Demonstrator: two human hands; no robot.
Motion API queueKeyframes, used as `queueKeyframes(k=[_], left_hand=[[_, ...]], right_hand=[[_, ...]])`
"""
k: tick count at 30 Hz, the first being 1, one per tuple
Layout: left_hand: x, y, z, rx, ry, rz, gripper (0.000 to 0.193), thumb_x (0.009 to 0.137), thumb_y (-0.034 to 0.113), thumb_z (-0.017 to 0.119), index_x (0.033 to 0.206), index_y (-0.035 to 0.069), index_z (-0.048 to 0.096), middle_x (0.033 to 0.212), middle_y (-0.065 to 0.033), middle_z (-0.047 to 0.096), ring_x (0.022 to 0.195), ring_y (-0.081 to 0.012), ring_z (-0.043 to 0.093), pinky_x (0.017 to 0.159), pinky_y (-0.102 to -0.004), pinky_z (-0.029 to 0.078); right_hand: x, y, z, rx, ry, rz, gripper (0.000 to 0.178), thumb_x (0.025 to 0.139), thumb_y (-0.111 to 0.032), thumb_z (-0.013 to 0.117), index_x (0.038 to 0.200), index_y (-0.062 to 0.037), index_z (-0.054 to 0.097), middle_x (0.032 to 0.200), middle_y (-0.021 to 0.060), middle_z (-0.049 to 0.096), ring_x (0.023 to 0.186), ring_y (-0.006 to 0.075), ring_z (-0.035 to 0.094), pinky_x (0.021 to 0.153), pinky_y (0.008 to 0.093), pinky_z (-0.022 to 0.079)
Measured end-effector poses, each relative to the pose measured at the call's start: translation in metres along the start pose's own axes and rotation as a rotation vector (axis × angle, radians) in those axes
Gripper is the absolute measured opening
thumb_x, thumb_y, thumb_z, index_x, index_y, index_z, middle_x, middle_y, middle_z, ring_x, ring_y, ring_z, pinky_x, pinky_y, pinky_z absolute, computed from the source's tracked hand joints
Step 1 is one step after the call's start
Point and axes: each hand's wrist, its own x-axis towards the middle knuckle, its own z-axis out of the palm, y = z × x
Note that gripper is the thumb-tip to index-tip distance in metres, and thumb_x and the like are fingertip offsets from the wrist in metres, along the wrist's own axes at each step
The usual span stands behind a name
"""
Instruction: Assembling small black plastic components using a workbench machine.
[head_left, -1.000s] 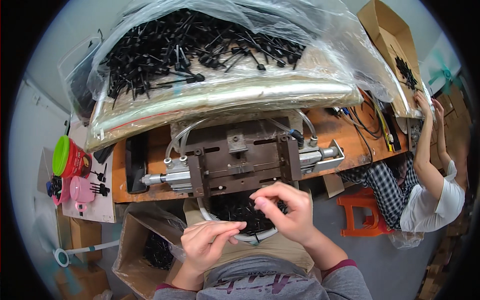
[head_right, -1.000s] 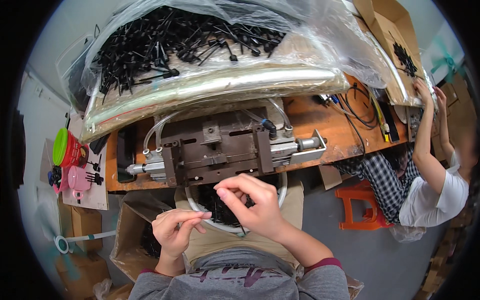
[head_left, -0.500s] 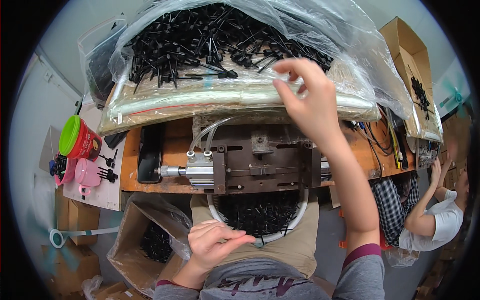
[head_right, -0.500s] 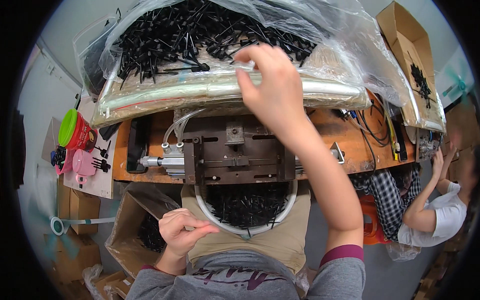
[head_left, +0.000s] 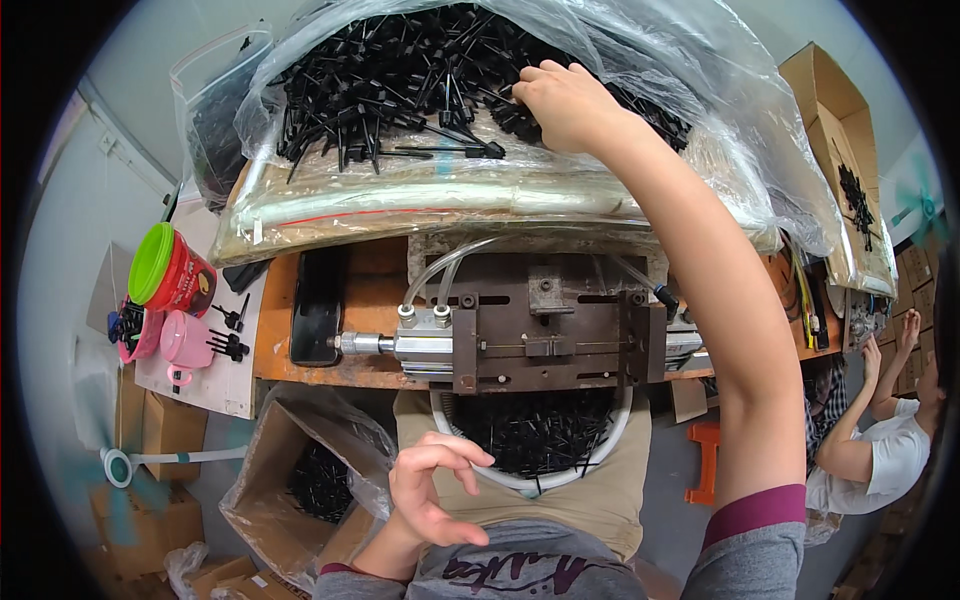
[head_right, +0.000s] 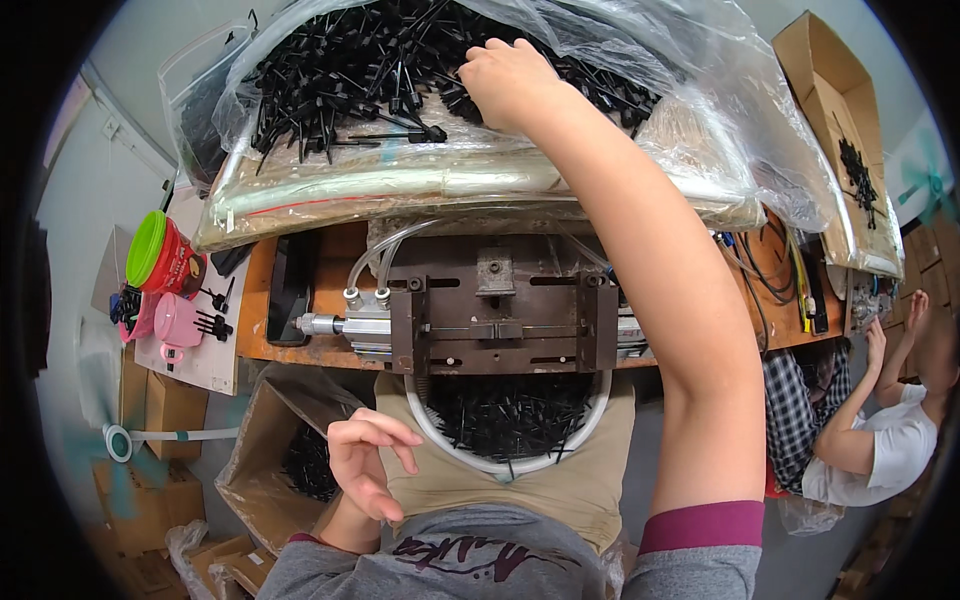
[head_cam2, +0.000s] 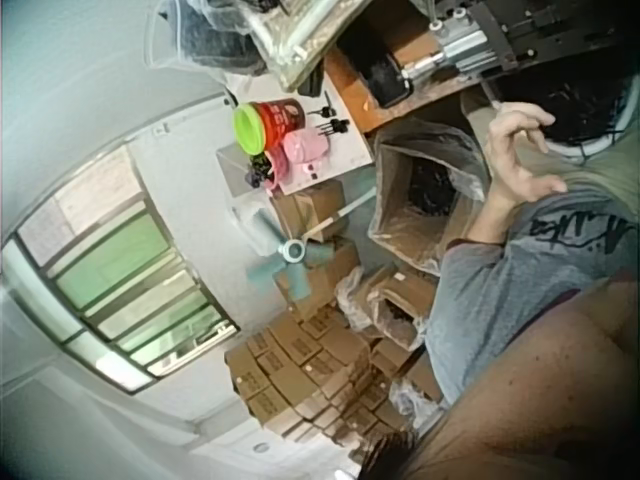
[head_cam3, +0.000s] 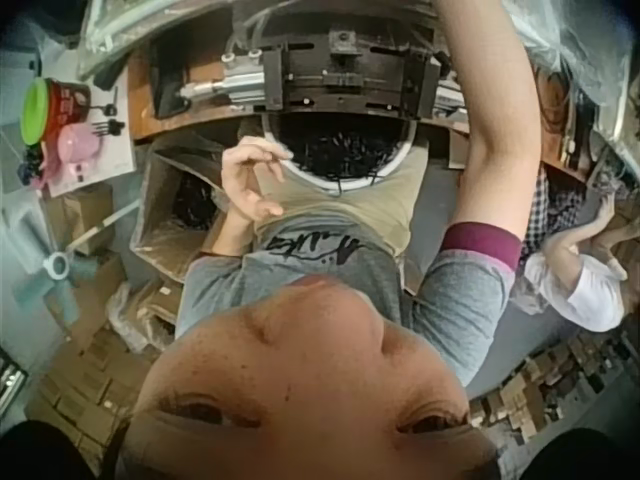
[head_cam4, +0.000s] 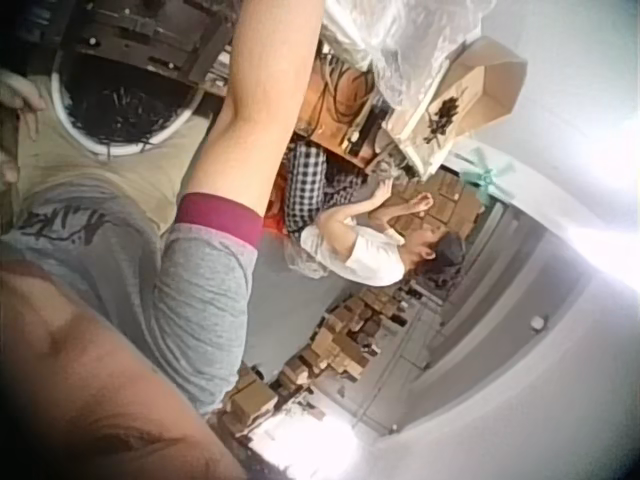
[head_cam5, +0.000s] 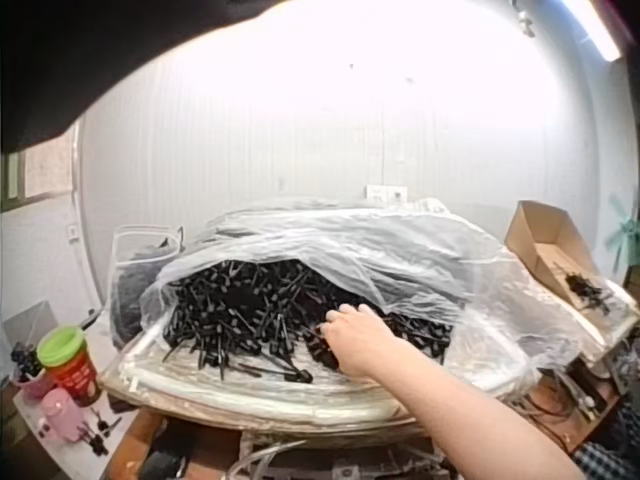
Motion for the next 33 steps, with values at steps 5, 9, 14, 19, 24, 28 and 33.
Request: queueKeyframes(k=[5,9,14,19,24,28,33], left_hand=[[0.002,-0.001,-0.002,0.062,-0.055,0.027,0.086,0.071,0.063,0.076,0.118,-0.001,0.040,0.097,-0.0223,0.061,0.060,-0.0170,0.060,0.050,-0.0225,0.050],[-0.001,0.002,0.000,0.050,-0.026,-0.007,0.087,0.081,0.073,0.053,0.124,0.000,0.036,0.094,-0.0226,0.062,0.063,-0.0184,0.061,0.050,-0.0235,0.050],[0.000,0.004,0.007,0.072,-0.018,-0.036,0.088,0.087,0.078,0.026,0.128,0.000,0.035,0.092,-0.0228,0.064,0.062,-0.0178,0.060,0.050,-0.0238,0.049],[0.001,0.004,0.010,0.010,0.002,-0.041,0.087,0.090,0.075,0.017,0.129,0.000,0.036,0.096,-0.0225,0.066,0.052,-0.0129,0.054,0.052,-0.0231,0.045],[0.000,0.005,0.009,0.009,0.010,-0.043,0.089,0.090,0.075,0.012,0.131,-0.001,0.034,0.096,-0.0229,0.066,0.052,-0.0131,0.053,0.051,-0.0229,0.045],[0.001,0.004,0.011,0.001,-0.002,-0.033,0.089,0.090,0.075,0.013,0.132,-0.001,0.033,0.096,-0.0232,0.066,0.052,-0.0132,0.053,0.051,-0.0229,0.045],[-0.002,0.003,0.010,0.015,-0.017,-0.055,0.086,0.091,0.073,0.016,0.133,0.000,0.033,0.097,-0.0227,0.066,0.052,-0.0132,0.054,0.052,-0.0237,0.045]], right_hand=[[0.005,0.004,-0.019,0.116,-0.175,0.007,0.021,0.072,-0.002,0.065,0.092,-0.0002,0.070,0.101,0.0164,0.070,0.096,0.0303,0.068,0.079,0.0399,0.056],[-0.003,-0.002,-0.049,0.204,-0.351,0.031,0.022,0.070,-0.002,0.067,0.091,0.0028,0.067,0.091,0.0175,0.067,0.094,0.0341,0.065,0.081,0.0408,0.053],[-0.012,0.004,-0.059,0.307,-0.402,0.047,0.019,0.071,-0.007,0.071,0.087,0.0033,0.068,0.083,0.0176,0.068,0.082,0.0322,0.065,0.075,0.0388,0.052],[-0.019,0.016,-0.056,0.428,-0.348,0.060,0.022,0.073,-0.013,0.073,0.087,0.0034,0.069,0.080,0.0155,0.068,0.076,0.0280,0.064,0.072,0.0389,0.051],[-0.030,0.016,-0.065,0.448,-0.246,0.072,0.017,0.076,-0.014,0.072,0.083,0.0010,0.066,0.071,0.0110,0.064,0.068,0.0228,0.060,0.067,0.0347,0.049],[-0.040,0.025,-0.064,0.593,-0.106,0.149,0.013,0.079,-0.012,0.070,0.084,-0.0014,0.067,0.070,0.0074,0.063,0.068,0.0157,0.059,0.067,0.0305,0.048],[-0.050,0.042,-0.052,0.891,0.039,0.286,0.013,0.084,-0.012,0.068,0.094,-0.0044,0.070,0.087,0.0012,0.068,0.082,0.0093,0.061,0.076,0.0257,0.048]])
